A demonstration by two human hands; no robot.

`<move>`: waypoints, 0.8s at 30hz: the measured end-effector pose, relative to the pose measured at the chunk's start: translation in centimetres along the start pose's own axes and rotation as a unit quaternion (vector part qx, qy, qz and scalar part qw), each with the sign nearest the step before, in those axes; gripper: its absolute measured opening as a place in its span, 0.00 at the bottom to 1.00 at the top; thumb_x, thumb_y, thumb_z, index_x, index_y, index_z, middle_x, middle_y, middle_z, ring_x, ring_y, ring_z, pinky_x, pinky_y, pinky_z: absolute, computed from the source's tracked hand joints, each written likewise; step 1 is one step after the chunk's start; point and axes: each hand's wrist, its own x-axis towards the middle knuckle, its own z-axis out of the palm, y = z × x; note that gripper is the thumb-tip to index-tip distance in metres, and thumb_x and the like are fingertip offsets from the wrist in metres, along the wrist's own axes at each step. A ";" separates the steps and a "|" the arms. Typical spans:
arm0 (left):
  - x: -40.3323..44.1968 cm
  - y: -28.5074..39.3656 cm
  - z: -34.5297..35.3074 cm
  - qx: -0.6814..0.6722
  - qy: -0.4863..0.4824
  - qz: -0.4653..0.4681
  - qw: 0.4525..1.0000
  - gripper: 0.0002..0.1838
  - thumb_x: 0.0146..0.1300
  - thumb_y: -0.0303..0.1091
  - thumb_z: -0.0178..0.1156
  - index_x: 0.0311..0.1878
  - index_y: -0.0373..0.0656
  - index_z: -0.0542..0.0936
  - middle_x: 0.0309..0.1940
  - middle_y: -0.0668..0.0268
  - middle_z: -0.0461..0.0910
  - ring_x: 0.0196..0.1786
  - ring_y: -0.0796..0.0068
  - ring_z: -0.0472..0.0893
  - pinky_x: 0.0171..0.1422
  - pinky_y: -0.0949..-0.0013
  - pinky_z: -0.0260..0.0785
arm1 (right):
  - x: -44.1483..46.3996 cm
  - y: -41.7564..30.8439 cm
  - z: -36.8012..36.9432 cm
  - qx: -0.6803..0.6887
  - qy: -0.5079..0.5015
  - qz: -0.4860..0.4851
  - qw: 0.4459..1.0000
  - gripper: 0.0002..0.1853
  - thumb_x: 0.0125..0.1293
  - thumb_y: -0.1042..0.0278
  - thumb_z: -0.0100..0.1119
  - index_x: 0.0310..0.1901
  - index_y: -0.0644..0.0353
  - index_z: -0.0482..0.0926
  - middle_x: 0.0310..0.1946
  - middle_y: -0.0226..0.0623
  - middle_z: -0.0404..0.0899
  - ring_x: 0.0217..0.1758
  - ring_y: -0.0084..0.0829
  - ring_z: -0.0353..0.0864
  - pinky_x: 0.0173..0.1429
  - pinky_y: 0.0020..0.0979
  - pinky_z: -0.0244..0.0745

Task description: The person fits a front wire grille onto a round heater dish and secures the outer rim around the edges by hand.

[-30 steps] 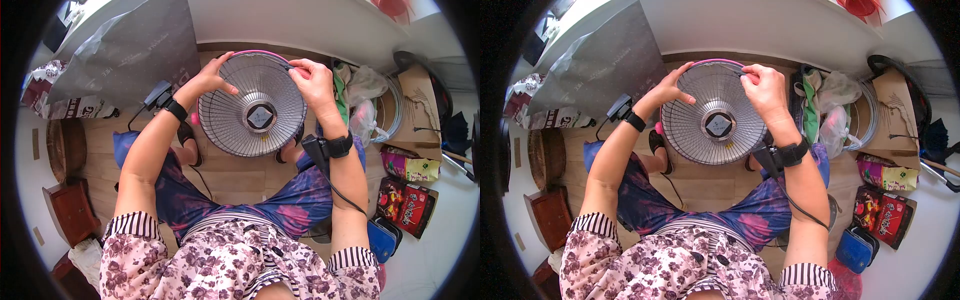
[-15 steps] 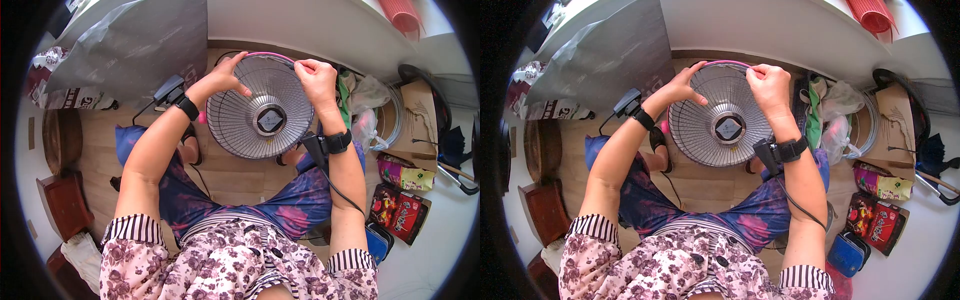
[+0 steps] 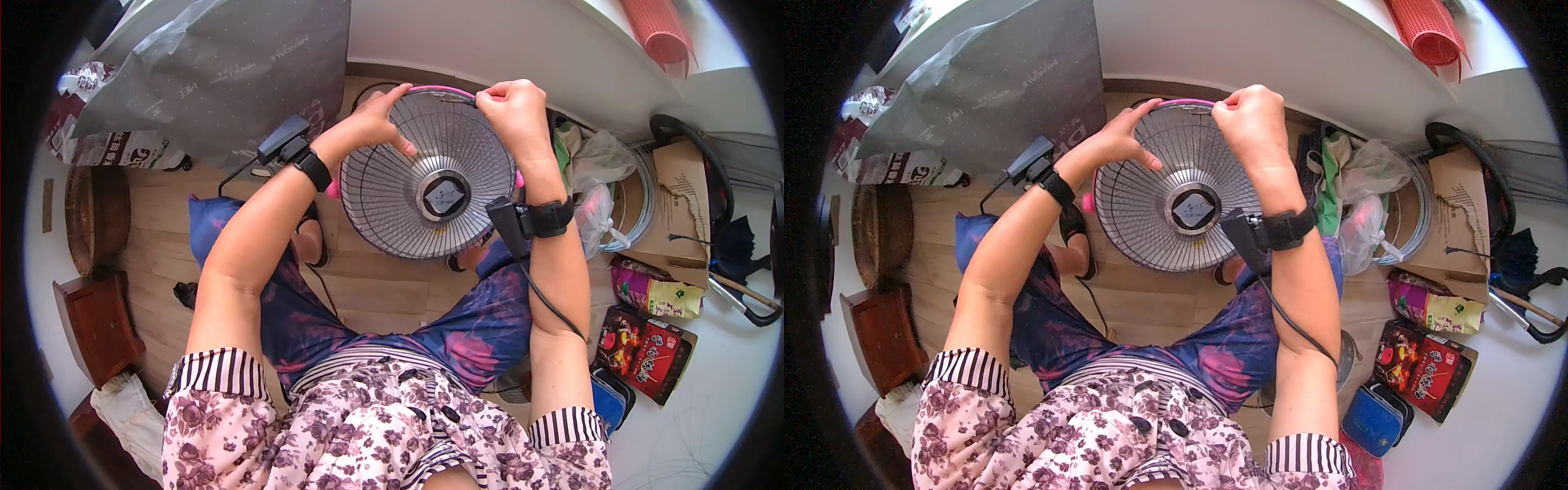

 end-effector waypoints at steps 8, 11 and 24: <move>0.2 -0.2 0.2 0.002 0.009 0.006 1.000 0.62 0.26 0.38 0.79 0.70 0.53 0.55 0.59 0.47 0.64 0.66 0.49 0.61 0.68 0.56 0.54 | -1.0 -0.6 0.4 0.011 0.036 -0.021 0.999 0.10 0.50 0.69 0.59 0.29 0.67 0.83 0.23 0.51 0.80 0.27 0.41 0.83 0.39 0.33 0.77; 0.2 -0.3 0.1 0.000 0.010 0.004 1.000 0.63 0.26 0.38 0.80 0.70 0.53 0.55 0.59 0.47 0.64 0.66 0.49 0.61 0.68 0.56 0.55 | -1.3 -0.3 0.6 0.022 0.057 -0.027 0.998 0.10 0.51 0.69 0.58 0.29 0.67 0.83 0.22 0.51 0.79 0.27 0.40 0.83 0.38 0.33 0.77; 0.1 0.1 0.3 0.006 0.006 0.000 1.000 0.63 0.24 0.39 0.81 0.70 0.54 0.55 0.60 0.48 0.64 0.66 0.50 0.61 0.68 0.56 0.56 | -1.2 -0.3 1.7 -0.017 0.046 -0.065 0.997 0.09 0.52 0.69 0.59 0.28 0.68 0.82 0.22 0.51 0.79 0.27 0.45 0.81 0.39 0.36 0.77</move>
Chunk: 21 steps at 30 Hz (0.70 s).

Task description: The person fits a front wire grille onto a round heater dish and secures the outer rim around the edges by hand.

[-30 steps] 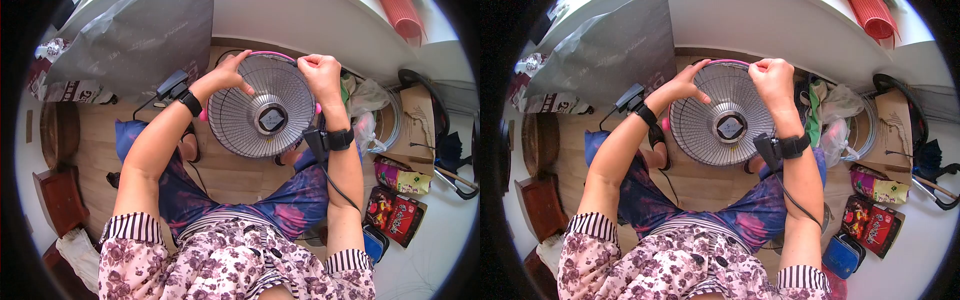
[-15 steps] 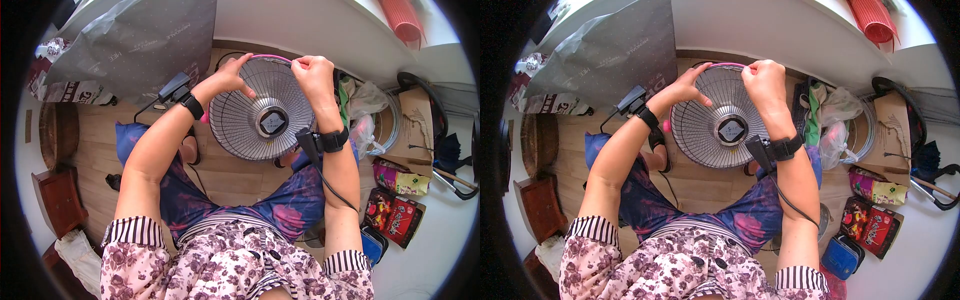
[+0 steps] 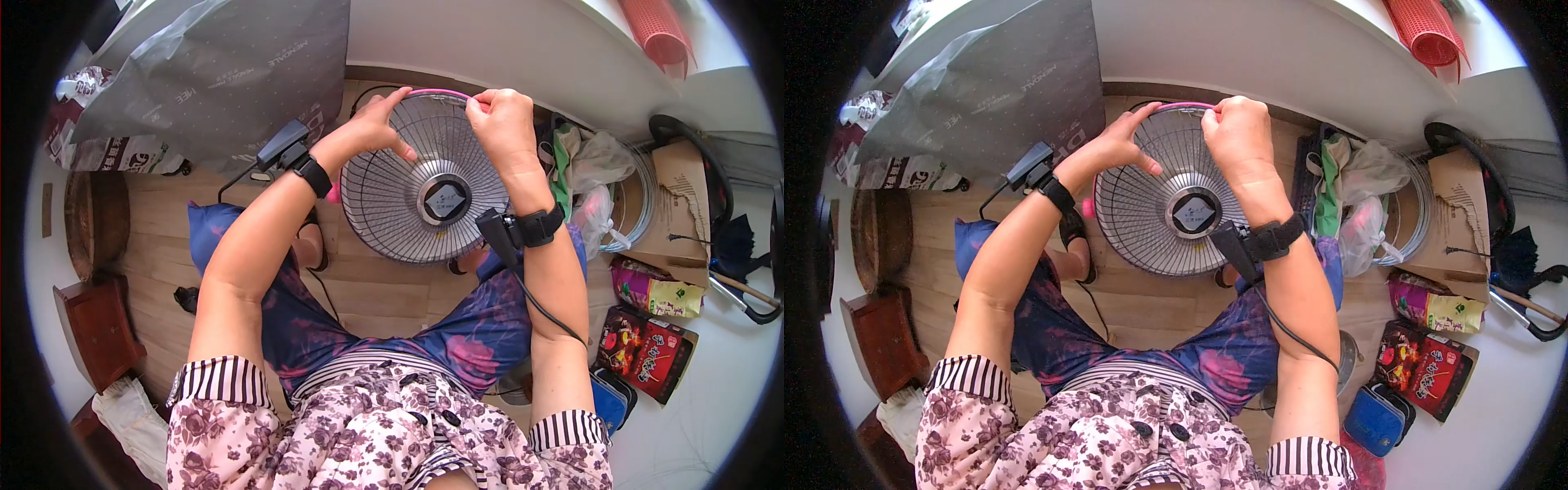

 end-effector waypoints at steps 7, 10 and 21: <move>0.1 -0.1 -0.1 0.008 0.006 0.006 1.000 0.64 0.25 0.41 0.80 0.71 0.54 0.55 0.60 0.48 0.64 0.66 0.50 0.62 0.66 0.57 0.58 | -1.9 0.5 1.0 -0.021 0.039 -0.073 0.996 0.09 0.55 0.69 0.57 0.28 0.68 0.81 0.24 0.53 0.78 0.30 0.48 0.79 0.40 0.41 0.75; 0.2 0.0 0.1 0.017 0.005 0.001 1.000 0.64 0.25 0.41 0.80 0.71 0.54 0.55 0.60 0.48 0.64 0.66 0.50 0.62 0.66 0.57 0.59 | -3.2 1.1 1.5 -0.041 0.042 -0.114 0.992 0.09 0.58 0.69 0.56 0.31 0.67 0.80 0.26 0.51 0.77 0.30 0.48 0.78 0.39 0.42 0.74; 0.1 -0.3 0.1 -0.014 0.008 0.009 1.000 0.63 0.24 0.37 0.80 0.70 0.54 0.56 0.59 0.47 0.65 0.65 0.49 0.62 0.67 0.57 0.57 | -4.4 0.4 2.2 -0.078 0.053 -0.136 0.986 0.08 0.61 0.71 0.53 0.30 0.66 0.76 0.26 0.48 0.74 0.28 0.47 0.78 0.34 0.41 0.75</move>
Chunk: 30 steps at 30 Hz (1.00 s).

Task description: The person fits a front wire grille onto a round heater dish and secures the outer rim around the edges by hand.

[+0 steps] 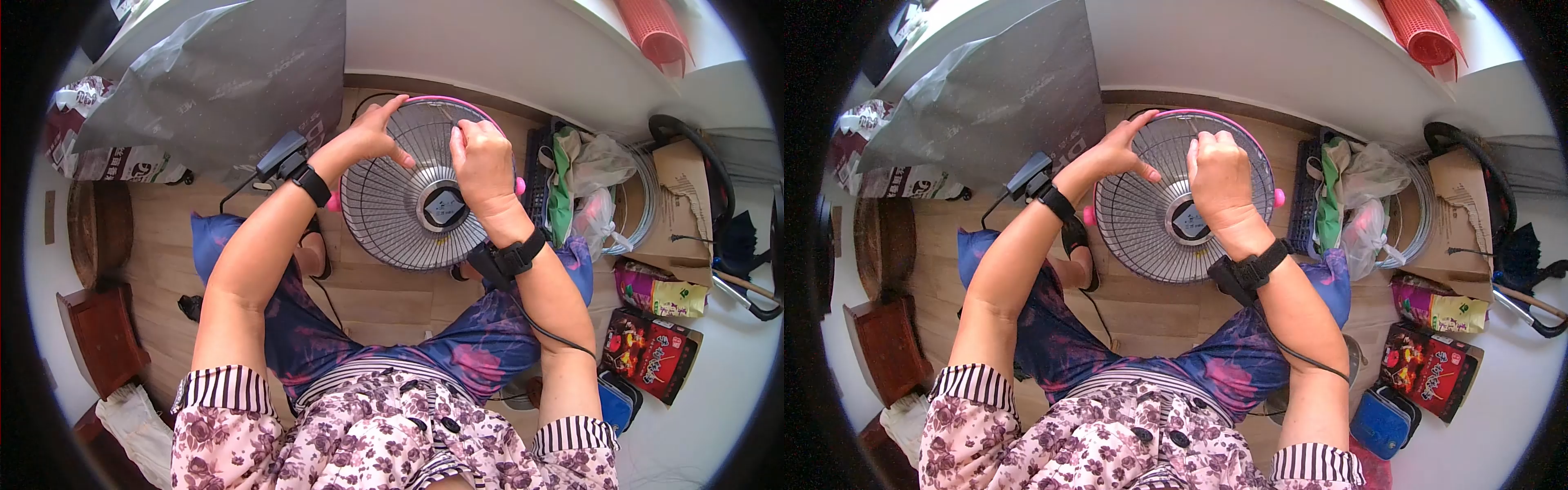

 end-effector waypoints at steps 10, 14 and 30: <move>0.1 0.1 0.2 -0.009 0.000 -0.010 1.000 0.62 0.24 0.36 0.80 0.70 0.55 0.57 0.59 0.45 0.65 0.65 0.48 0.62 0.67 0.56 0.56 | -2.0 -0.1 1.1 -0.040 0.010 -0.036 0.998 0.08 0.62 0.70 0.53 0.35 0.67 0.75 0.29 0.46 0.74 0.25 0.42 0.79 0.29 0.34 0.77; 0.1 0.3 0.1 0.006 0.004 -0.008 1.000 0.63 0.24 0.36 0.80 0.70 0.55 0.56 0.59 0.45 0.65 0.66 0.49 0.62 0.67 0.56 0.55 | -2.1 -0.3 1.2 -0.073 -0.007 -0.038 0.997 0.08 0.60 0.73 0.53 0.38 0.70 0.74 0.29 0.48 0.75 0.25 0.40 0.80 0.30 0.31 0.78; 0.4 -0.5 0.3 -0.012 0.000 0.001 1.000 0.62 0.25 0.35 0.80 0.70 0.55 0.56 0.59 0.46 0.65 0.66 0.49 0.61 0.68 0.56 0.54 | -1.6 0.4 0.9 -0.013 -0.013 -0.019 1.000 0.07 0.62 0.70 0.51 0.32 0.66 0.74 0.25 0.46 0.76 0.28 0.44 0.79 0.33 0.37 0.77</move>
